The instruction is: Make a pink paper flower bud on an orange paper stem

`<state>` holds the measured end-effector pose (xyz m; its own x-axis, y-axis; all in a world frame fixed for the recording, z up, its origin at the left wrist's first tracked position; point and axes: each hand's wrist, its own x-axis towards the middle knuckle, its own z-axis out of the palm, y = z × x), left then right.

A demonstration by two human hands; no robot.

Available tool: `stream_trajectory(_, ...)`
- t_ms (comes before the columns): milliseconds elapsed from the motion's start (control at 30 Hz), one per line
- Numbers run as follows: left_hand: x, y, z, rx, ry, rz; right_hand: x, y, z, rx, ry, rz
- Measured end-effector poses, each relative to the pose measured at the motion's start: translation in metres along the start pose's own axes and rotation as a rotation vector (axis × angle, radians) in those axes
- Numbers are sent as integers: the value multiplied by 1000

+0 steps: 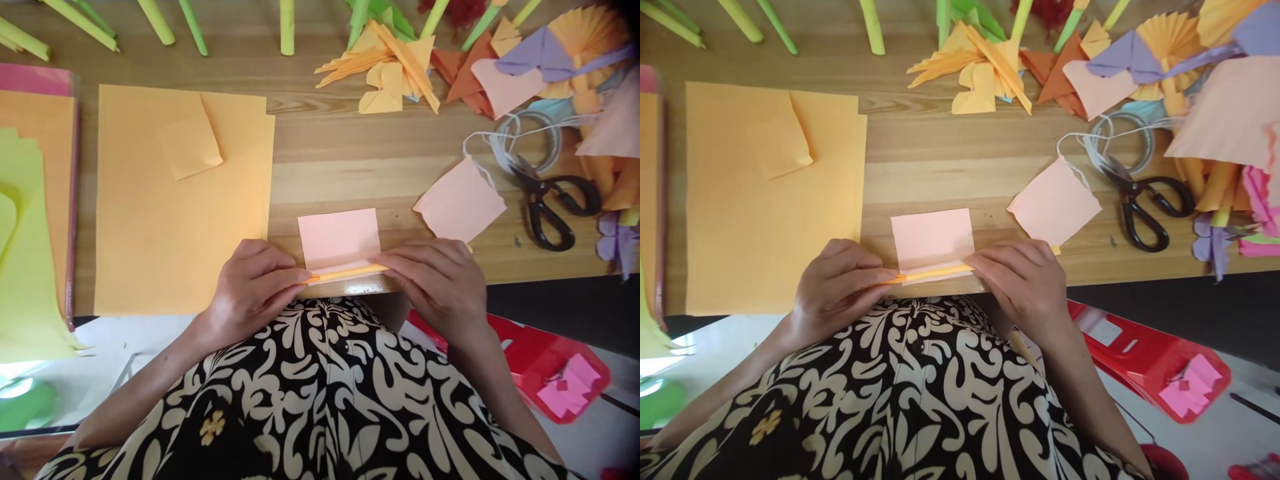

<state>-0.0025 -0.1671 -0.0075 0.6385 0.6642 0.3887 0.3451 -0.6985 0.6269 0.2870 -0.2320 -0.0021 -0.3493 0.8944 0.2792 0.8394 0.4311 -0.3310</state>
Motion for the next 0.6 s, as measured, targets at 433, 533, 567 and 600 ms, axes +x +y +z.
stream_trajectory(433, -5, 1, 1, 5, -44, -21, -13, -8, 11, 43, 12, 106)
stream_trajectory(533, -5, 2, 1, 17, -25, -21, -9, -11, 13, 51, 19, 81)
stream_trajectory(567, -5, 2, 1, 19, -19, -22, -7, -11, 14, 50, 18, 76)
stream_trajectory(600, -5, 2, 1, 19, -16, -22, -6, -11, 14, 49, 19, 70)
